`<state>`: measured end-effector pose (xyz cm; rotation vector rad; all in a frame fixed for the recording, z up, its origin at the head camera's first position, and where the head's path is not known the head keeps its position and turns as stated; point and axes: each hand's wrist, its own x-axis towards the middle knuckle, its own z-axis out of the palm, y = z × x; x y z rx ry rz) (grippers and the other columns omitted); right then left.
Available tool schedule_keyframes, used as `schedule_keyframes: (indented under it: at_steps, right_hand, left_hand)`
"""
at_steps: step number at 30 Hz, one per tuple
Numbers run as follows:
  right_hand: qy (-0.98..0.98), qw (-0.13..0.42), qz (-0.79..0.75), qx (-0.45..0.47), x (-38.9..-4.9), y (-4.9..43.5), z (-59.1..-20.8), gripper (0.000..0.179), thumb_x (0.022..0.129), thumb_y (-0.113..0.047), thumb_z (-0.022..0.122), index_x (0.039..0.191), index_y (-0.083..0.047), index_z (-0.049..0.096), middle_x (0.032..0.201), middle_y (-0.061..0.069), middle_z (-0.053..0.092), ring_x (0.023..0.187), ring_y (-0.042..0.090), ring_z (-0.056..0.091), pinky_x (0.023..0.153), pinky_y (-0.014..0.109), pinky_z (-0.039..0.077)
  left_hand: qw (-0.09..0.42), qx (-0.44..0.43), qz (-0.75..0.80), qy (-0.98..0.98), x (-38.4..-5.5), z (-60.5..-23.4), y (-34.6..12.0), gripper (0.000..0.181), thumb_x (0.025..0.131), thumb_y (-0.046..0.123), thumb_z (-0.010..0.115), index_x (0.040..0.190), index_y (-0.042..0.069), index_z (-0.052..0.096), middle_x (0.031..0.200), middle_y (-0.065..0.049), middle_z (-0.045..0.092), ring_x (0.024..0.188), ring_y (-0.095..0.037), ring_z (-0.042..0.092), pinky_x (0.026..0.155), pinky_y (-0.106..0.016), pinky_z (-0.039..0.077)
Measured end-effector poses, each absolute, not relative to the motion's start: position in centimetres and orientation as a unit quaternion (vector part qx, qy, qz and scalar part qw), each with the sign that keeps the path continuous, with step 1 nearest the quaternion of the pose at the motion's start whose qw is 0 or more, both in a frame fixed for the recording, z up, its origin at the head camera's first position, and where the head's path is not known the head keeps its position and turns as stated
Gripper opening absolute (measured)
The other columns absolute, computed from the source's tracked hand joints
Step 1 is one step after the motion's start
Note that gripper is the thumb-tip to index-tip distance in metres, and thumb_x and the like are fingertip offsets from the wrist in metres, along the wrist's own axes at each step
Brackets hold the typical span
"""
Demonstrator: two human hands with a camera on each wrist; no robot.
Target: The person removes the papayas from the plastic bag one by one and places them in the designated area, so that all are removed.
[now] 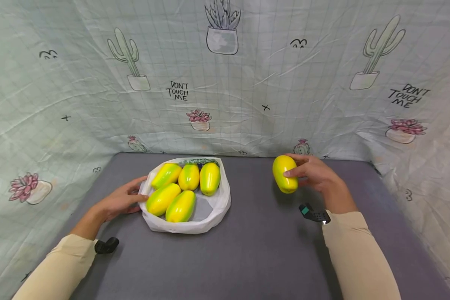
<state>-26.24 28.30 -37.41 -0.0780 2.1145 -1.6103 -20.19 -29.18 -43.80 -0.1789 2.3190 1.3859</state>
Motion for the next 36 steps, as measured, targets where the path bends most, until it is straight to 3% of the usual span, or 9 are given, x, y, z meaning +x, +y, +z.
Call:
schedule_keyframes:
  at_steps: [9,22,27,31,33,36]
  right_hand:
    - [0.787,0.238,-0.568,-0.016,-26.8,29.7,-37.9,0.086,0.096,-0.016,0.072,0.167,-0.009,0.023,0.151,0.013,0.043,0.102,0.011,0.065,0.091,0.038,0.06]
    - [0.809,0.237,-0.538,-0.007,-27.3,31.9,-38.3,0.088,0.099,-0.021,0.068,0.168,-0.008,0.015,0.166,0.028,0.026,0.099,0.011,0.066,0.094,0.04,0.058]
    - [0.809,0.234,-0.539,0.002,-27.4,32.9,-38.5,0.088,0.099,-0.022,0.069,0.167,-0.007,0.015,0.159,0.022,0.036,0.099,0.01,0.066,0.092,0.038,0.059]
    - [0.809,0.233,-0.54,0.007,-27.6,33.6,-38.5,0.089,0.1,-0.022,0.069,0.168,-0.007,0.014,0.135,0.0,0.053,0.098,0.009,0.068,0.092,0.038,0.059]
    - [0.809,0.231,-0.541,0.01,-27.7,33.8,-38.6,0.09,0.099,-0.022,0.07,0.168,-0.007,0.014,0.125,-0.009,0.054,0.097,0.008,0.068,0.091,0.037,0.058]
    - [0.811,0.23,-0.538,0.009,-27.6,34.1,-38.7,0.089,0.099,-0.022,0.07,0.168,-0.007,0.015,0.123,-0.01,0.054,0.098,0.009,0.068,0.092,0.038,0.059]
  left_hand:
    - [0.212,-0.065,0.495,0.84,-20.3,-43.9,-29.4,0.088,0.099,0.032,0.071,0.169,0.029,0.017,0.157,-0.02,0.037,0.132,-0.033,0.053,0.092,-0.036,0.061]
    - [0.211,-0.062,0.506,0.834,-20.1,-43.8,-29.2,0.086,0.1,0.028,0.069,0.169,0.027,0.018,0.159,-0.021,0.037,0.129,-0.032,0.055,0.089,-0.033,0.06]
    - [0.212,-0.06,0.508,0.833,-20.1,-43.8,-29.0,0.085,0.101,0.026,0.068,0.169,0.026,0.018,0.158,-0.021,0.037,0.128,-0.031,0.056,0.088,-0.032,0.06]
    - [0.213,-0.058,0.511,0.831,-20.2,-43.7,-28.9,0.084,0.101,0.025,0.068,0.169,0.025,0.018,0.159,-0.021,0.037,0.127,-0.03,0.057,0.088,-0.032,0.06]
    - [0.211,-0.058,0.51,0.832,-20.2,-43.7,-29.0,0.085,0.101,0.026,0.068,0.169,0.025,0.018,0.159,-0.022,0.037,0.126,-0.03,0.057,0.087,-0.032,0.06]
    - [0.205,-0.059,0.508,0.835,-20.0,-43.9,-29.1,0.085,0.1,0.026,0.069,0.169,0.024,0.018,0.158,-0.022,0.038,0.125,-0.03,0.057,0.086,-0.033,0.06]
